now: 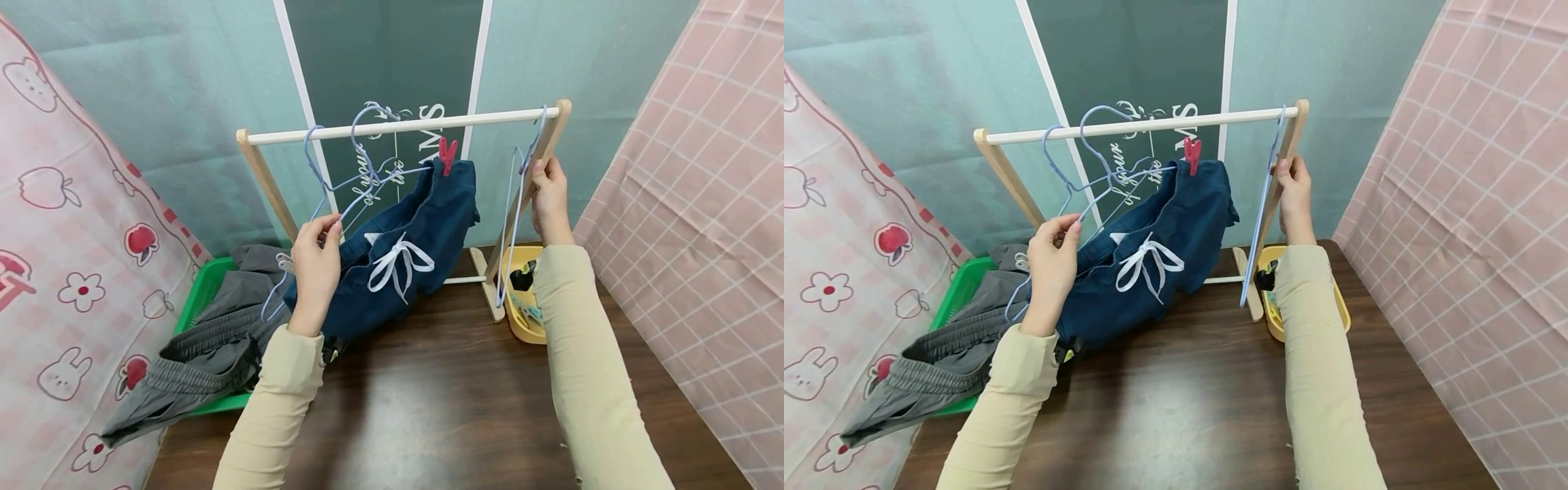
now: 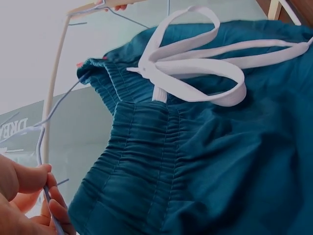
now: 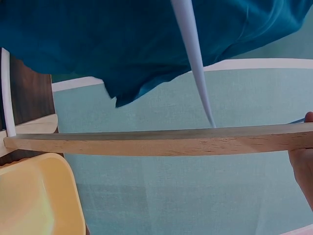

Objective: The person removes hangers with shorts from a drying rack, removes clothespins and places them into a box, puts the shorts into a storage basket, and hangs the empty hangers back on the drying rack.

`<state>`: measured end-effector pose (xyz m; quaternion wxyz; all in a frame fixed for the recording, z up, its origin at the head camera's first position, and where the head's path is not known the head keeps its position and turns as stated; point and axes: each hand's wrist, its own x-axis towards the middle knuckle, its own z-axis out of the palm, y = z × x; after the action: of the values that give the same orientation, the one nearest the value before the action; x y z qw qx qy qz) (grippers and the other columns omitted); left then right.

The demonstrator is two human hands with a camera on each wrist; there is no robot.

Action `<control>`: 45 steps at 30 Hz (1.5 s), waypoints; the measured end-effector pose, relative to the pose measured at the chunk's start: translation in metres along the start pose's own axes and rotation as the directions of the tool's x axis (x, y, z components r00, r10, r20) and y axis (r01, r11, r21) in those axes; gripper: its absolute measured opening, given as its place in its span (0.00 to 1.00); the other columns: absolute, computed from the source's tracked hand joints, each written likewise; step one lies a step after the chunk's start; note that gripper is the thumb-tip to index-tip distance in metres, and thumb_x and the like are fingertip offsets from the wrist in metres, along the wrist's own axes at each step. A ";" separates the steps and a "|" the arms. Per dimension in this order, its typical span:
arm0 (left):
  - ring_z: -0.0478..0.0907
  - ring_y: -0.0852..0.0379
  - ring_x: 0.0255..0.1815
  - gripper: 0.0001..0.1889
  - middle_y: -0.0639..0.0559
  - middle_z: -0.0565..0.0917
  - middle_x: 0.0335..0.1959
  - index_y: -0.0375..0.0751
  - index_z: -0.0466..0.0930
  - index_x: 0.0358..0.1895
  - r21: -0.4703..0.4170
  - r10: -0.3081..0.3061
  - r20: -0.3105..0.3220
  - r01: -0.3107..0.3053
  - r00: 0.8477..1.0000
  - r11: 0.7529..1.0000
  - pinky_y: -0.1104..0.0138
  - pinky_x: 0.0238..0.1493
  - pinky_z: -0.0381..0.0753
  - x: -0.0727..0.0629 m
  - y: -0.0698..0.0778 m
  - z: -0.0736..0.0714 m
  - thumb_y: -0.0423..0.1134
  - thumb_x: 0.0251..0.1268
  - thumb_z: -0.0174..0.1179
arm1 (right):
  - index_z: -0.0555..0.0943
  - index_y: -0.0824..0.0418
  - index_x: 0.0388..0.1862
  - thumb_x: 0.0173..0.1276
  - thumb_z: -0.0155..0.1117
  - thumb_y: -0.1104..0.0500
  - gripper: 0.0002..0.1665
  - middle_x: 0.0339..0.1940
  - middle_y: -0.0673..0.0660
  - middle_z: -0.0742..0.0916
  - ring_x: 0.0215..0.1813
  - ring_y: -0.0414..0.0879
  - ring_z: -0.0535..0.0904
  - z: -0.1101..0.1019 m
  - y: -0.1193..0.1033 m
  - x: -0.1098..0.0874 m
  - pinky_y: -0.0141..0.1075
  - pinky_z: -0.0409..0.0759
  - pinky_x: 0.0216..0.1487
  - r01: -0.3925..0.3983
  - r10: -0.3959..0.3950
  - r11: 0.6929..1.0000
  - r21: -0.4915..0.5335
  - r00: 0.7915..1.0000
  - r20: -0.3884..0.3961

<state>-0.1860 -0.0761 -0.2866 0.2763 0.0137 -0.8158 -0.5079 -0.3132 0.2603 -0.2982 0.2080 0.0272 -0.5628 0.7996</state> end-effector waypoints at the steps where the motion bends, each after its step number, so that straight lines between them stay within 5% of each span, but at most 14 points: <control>1: 0.72 0.47 0.38 0.13 0.39 0.80 0.40 0.36 0.83 0.49 -0.001 0.006 -0.005 -0.006 1.000 1.000 0.65 0.39 0.67 0.000 -0.001 -0.002 0.37 0.69 0.55 | 0.72 0.53 0.47 0.73 0.49 0.56 0.07 0.39 0.48 0.74 0.44 0.40 0.71 0.000 0.000 0.000 0.29 0.69 0.47 0.001 -0.001 1.000 0.004 1.000 0.002; 14: 0.68 0.54 0.32 0.12 0.38 0.77 0.36 0.34 0.82 0.46 0.027 0.102 -0.026 -0.101 0.994 0.995 0.70 0.35 0.63 -0.003 -0.008 -0.031 0.36 0.68 0.55 | 0.74 0.54 0.44 0.73 0.49 0.57 0.07 0.37 0.50 0.76 0.43 0.41 0.71 -0.003 -0.001 0.001 0.28 0.70 0.46 0.022 -0.022 0.998 0.066 1.000 0.009; 21: 0.65 0.66 0.31 0.13 0.40 0.77 0.37 0.32 0.82 0.46 0.042 0.111 -0.045 -0.109 0.993 0.993 0.74 0.34 0.63 -0.001 -0.014 -0.052 0.37 0.68 0.53 | 0.74 0.54 0.43 0.72 0.49 0.57 0.06 0.37 0.50 0.76 0.42 0.40 0.71 -0.002 -0.001 0.001 0.28 0.70 0.46 0.020 -0.021 0.998 0.065 1.000 0.006; 31: 0.65 0.73 0.30 0.14 0.72 0.69 0.31 0.27 0.80 0.45 0.025 0.114 -0.138 -0.112 0.984 0.993 0.78 0.34 0.64 0.008 -0.028 -0.086 0.36 0.69 0.53 | 0.74 0.54 0.42 0.71 0.50 0.56 0.06 0.36 0.51 0.76 0.43 0.43 0.71 -0.003 -0.001 0.002 0.27 0.70 0.45 0.022 -0.023 0.997 0.077 1.000 0.011; 37: 0.67 0.74 0.30 0.13 0.75 0.70 0.29 0.28 0.81 0.45 -0.003 0.066 -0.218 -0.068 0.974 0.998 0.79 0.35 0.65 0.011 -0.033 -0.104 0.35 0.69 0.54 | 0.74 0.54 0.42 0.71 0.50 0.57 0.06 0.36 0.51 0.77 0.43 0.44 0.71 -0.003 0.000 0.003 0.27 0.71 0.45 0.024 -0.025 0.996 0.081 1.000 0.011; 45: 0.68 0.68 0.33 0.08 0.70 0.74 0.30 0.47 0.84 0.40 -0.123 -0.053 -0.307 0.015 0.950 0.992 0.78 0.35 0.65 0.017 -0.050 -0.125 0.35 0.68 0.55 | 0.74 0.54 0.42 0.71 0.49 0.56 0.06 0.36 0.50 0.77 0.42 0.42 0.71 -0.001 0.000 0.001 0.27 0.71 0.45 0.035 -0.037 0.997 0.062 0.999 0.025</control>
<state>-0.1552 -0.2081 -0.2790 0.3923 0.0908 -0.7302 -0.5519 -0.3134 0.2616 -0.2986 0.2142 0.0543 -0.5398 0.8123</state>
